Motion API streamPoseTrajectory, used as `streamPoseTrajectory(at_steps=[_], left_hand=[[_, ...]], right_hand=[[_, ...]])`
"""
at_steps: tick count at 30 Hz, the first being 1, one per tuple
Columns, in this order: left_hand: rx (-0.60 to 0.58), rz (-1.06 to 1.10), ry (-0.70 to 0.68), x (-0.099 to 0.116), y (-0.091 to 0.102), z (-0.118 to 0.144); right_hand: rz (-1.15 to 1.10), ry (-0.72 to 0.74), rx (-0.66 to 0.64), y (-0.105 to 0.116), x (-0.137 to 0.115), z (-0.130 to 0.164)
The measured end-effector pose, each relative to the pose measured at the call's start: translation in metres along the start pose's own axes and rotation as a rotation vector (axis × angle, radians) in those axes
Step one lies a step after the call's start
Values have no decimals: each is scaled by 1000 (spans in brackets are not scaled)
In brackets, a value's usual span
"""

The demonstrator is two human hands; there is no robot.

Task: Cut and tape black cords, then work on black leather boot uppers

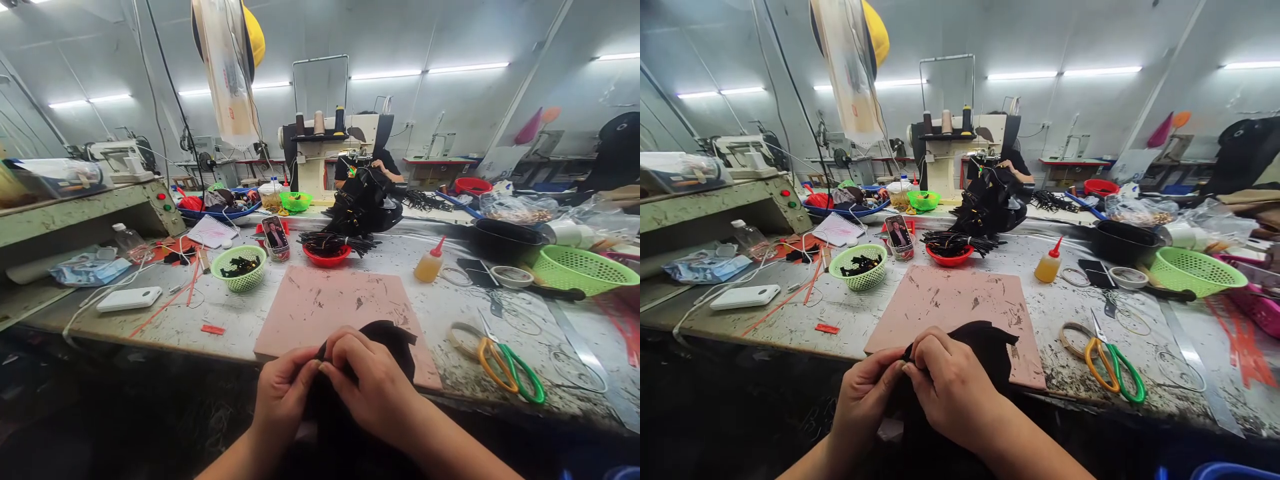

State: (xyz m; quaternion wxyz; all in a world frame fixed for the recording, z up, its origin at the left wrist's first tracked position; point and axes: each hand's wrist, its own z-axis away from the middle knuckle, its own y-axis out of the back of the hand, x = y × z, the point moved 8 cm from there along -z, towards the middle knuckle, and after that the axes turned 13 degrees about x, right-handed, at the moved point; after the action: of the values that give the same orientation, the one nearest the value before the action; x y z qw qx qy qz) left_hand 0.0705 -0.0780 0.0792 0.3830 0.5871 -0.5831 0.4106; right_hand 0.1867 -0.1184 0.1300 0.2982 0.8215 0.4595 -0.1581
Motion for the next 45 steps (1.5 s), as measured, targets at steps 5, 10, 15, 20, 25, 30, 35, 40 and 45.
streamPoseTrajectory(at_steps=[5, 10, 15, 20, 25, 30, 35, 40, 45], left_hand=[[39, -27, 28, 1, 1, 0], [63, -4, 124, -1, -1, 0], [76, 103, 236, -10, -4, 1], [105, 255, 361, -19, -7, 4], [146, 334, 429, -22, -6, 4], [156, 339, 457, -23, -7, 3], [127, 320, 469, -25, -9, 2], [-34, 77, 364, -18, -14, -8], [-92, 40, 420, -18, -15, -10]], right_hand=[[-16, -6, 19, -1, 1, 0], [138, -7, 59, 4, 2, -1], [392, -8, 21, 10, 2, -2], [346, -102, -12, 13, 8, -4], [317, -159, -24, 13, 14, -5], [323, -171, -31, 10, 18, -6], [368, -184, -34, 8, 21, -5], [372, -58, -36, 8, 12, -4], [464, -161, -96, 25, 21, 0]])
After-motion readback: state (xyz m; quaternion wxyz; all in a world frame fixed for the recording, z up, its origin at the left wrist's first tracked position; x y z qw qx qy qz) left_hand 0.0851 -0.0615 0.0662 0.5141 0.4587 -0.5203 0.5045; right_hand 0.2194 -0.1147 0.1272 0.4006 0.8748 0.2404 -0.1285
